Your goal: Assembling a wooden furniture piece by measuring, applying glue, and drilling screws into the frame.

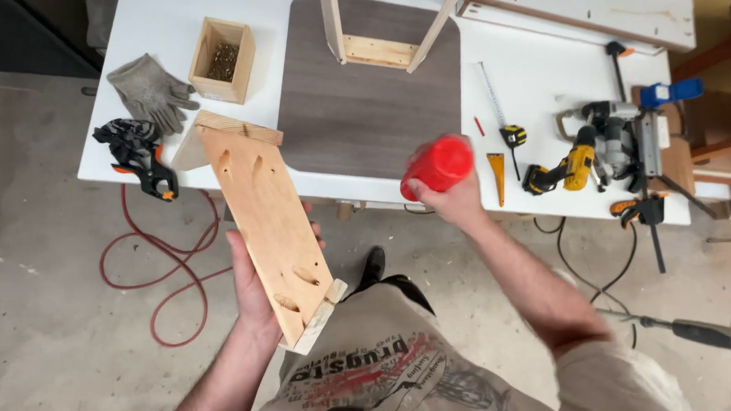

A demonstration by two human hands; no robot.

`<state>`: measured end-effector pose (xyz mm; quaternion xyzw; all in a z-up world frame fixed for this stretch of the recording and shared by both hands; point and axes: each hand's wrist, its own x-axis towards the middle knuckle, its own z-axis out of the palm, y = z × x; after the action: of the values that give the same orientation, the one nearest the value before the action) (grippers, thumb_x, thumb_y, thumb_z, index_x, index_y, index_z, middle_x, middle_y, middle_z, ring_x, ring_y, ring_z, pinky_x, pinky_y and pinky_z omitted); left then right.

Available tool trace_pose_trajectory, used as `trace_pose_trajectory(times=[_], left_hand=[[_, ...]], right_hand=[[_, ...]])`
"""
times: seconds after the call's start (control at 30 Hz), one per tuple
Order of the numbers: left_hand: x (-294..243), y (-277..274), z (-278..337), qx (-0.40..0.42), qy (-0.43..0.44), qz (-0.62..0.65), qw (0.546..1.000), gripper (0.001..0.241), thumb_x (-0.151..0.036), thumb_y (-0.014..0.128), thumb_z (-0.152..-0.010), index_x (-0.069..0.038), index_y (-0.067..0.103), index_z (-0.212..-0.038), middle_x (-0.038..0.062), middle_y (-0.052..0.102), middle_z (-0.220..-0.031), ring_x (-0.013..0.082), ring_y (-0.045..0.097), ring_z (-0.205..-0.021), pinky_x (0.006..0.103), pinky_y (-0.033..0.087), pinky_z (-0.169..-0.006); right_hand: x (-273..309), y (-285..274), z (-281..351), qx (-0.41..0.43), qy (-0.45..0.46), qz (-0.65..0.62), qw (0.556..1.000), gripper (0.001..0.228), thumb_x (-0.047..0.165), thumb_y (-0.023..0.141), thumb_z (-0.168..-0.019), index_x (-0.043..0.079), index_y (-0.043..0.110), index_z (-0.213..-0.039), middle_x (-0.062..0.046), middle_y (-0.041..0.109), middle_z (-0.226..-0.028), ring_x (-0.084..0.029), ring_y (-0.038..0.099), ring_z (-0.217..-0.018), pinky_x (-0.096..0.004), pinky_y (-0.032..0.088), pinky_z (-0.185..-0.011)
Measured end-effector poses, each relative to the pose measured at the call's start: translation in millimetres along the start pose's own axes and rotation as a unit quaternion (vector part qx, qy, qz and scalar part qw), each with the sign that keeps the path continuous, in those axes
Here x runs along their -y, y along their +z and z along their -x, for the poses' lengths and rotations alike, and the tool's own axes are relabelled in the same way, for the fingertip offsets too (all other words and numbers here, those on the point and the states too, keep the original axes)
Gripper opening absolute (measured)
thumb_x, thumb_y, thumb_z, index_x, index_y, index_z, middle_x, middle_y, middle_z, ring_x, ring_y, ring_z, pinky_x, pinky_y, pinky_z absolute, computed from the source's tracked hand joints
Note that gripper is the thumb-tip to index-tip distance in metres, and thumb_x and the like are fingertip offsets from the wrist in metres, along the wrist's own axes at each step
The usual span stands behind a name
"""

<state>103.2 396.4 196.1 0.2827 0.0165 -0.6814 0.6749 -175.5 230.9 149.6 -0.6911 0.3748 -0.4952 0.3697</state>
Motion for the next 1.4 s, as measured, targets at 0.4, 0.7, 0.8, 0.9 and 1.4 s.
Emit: trace_pose_trajectory(times=[0.4,0.7,0.8,0.9,1.4], left_hand=[[41,45,-36,0.059,-0.063,-0.004,0.996,0.090,-0.076,0.045,-0.090,-0.008,0.050,-0.149,0.015,0.060,-0.146,0.0289,0.070,-0.111,0.0438,0.058,-0.099],[45,87,-33,0.076,-0.071,0.019,0.994,0.092,-0.074,0.051,-0.090,-0.006,0.046,-0.150,0.015,0.059,-0.145,0.0249,0.068,-0.111,0.0418,0.057,-0.097],[43,87,-37,0.094,-0.067,-0.006,0.993,0.094,-0.075,0.051,-0.090,-0.005,0.044,-0.152,0.015,0.058,-0.145,0.0245,0.066,-0.114,0.0400,0.056,-0.095],[42,86,-42,0.091,-0.069,-0.008,0.993,0.093,-0.075,0.051,-0.091,-0.005,0.045,-0.151,0.014,0.059,-0.145,0.0242,0.066,-0.113,0.0394,0.056,-0.094],[35,73,-52,0.094,-0.079,0.006,0.992,0.090,-0.074,0.053,-0.091,-0.007,0.046,-0.150,0.015,0.059,-0.146,0.0258,0.067,-0.114,0.0402,0.057,-0.093]], right_hand=[[162,28,-17,0.046,-0.089,-0.451,0.887,0.083,0.023,0.092,-0.071,0.014,0.046,-0.139,-0.017,0.068,-0.102,-0.032,0.074,-0.097,-0.054,0.064,-0.093],[179,51,-4,0.070,-0.014,-0.439,0.896,0.062,0.007,0.085,-0.068,0.005,0.055,-0.122,-0.021,0.070,-0.092,-0.035,0.076,-0.085,-0.053,0.063,-0.084],[176,52,-3,0.065,-0.007,-0.426,0.903,0.062,0.005,0.085,-0.068,0.005,0.054,-0.123,-0.021,0.071,-0.094,-0.035,0.075,-0.086,-0.053,0.062,-0.087],[175,55,-3,0.070,-0.007,-0.413,0.908,0.060,0.005,0.084,-0.069,0.004,0.054,-0.122,-0.021,0.071,-0.093,-0.035,0.075,-0.086,-0.052,0.061,-0.085],[164,65,-3,0.039,0.005,-0.383,0.923,0.061,0.005,0.086,-0.066,0.005,0.056,-0.118,-0.021,0.073,-0.093,-0.036,0.076,-0.084,-0.051,0.061,-0.086]])
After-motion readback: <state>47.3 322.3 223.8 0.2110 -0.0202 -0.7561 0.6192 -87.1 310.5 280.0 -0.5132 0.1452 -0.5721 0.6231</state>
